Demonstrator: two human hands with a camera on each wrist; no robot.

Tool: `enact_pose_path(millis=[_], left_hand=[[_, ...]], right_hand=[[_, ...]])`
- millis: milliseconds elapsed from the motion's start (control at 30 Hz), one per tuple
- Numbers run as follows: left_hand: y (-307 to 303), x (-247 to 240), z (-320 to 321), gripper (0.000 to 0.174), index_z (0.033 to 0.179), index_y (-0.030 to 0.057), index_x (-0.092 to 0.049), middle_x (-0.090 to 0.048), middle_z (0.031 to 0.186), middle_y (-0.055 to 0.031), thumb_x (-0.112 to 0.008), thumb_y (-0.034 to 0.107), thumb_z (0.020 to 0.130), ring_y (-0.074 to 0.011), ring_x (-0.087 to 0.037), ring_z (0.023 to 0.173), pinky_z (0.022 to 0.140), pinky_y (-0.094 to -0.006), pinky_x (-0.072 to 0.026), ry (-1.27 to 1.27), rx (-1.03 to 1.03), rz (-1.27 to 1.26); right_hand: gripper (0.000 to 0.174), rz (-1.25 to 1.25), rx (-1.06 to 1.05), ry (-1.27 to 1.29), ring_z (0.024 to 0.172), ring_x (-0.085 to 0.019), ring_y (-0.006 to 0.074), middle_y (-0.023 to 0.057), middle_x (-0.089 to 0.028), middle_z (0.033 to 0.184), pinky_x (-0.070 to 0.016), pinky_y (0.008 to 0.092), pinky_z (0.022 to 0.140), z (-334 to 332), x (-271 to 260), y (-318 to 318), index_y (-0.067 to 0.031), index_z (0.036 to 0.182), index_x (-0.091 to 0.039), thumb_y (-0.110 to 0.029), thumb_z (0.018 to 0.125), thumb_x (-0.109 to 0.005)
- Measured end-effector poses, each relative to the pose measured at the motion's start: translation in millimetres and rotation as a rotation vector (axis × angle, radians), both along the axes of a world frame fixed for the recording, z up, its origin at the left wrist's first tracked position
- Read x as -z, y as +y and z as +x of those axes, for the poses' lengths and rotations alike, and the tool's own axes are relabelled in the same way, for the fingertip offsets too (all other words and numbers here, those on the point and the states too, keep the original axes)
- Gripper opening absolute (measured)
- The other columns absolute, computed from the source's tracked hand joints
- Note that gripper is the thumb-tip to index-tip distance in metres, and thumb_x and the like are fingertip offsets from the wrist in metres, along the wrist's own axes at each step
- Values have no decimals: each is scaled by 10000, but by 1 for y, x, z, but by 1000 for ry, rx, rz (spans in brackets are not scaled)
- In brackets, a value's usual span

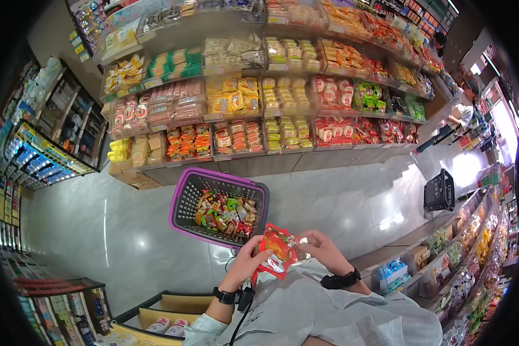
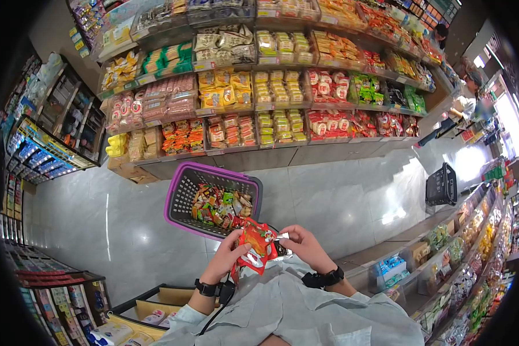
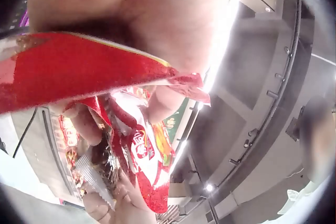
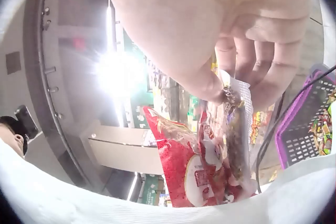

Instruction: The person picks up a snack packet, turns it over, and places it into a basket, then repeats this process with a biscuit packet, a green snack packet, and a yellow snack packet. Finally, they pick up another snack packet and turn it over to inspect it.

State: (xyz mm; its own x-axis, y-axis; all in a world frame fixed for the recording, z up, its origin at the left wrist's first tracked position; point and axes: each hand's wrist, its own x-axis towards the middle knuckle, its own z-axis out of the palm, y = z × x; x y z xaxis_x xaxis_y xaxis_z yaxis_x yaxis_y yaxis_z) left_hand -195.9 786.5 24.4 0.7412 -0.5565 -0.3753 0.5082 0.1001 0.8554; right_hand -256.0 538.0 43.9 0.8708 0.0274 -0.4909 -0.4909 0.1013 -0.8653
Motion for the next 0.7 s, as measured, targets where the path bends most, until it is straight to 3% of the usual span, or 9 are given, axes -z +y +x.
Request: enact_pose_path(millis=[233, 400, 433, 533, 700], left_hand=[[-88, -1, -12, 308, 1252, 27, -570, -659, 1038, -4, -660, 108, 970, -63, -607, 907, 807, -242, -498, 55, -100, 83], [-178, -18, -21, 310, 1270, 23, -570, -663, 1082, -25, -632, 75, 971, -76, -614, 936, 827, -244, -501, 44, -27, 78], [-197, -23, -23, 310, 1271, 21, -569, -664, 1088, -26, -629, 73, 972, -78, -616, 939, 831, -244, -501, 32, -16, 86], [-253, -21, -27, 302, 1267, 12, -569, -666, 1089, -22, -621, 72, 975, -78, -615, 944, 838, -247, -498, 31, 5, 58], [-339, -28, -29, 312, 1269, 18, -568, -664, 1044, -11, -631, 97, 975, -67, -606, 902, 797, -239, -492, -4, 142, 96]], right_hand=[[330, 5, -43, -101, 973, -612, 84, 37, -667, 1092, -502, 264, 852, -8, -9, -84, -9, 1262, -570, -47, 940, -632], [417, -52, -130, -195, 1021, -595, 110, 49, -656, 1126, -499, 286, 894, -30, 25, -181, -26, 1295, -616, -35, 878, -612], [430, 49, -91, -132, 1001, -583, 109, 41, -648, 1092, -498, 280, 881, -36, 22, -199, -40, 1295, -630, -41, 867, -596], [421, 83, -95, -113, 1161, -593, 160, 79, -643, 1257, -468, 318, 1000, -51, 24, -253, -4, 1312, -585, 8, 892, -574], [316, 92, 130, -85, 1095, -605, 150, 56, -625, 1199, -488, 310, 959, -79, 8, -320, -8, 1212, -609, 31, 902, -560]])
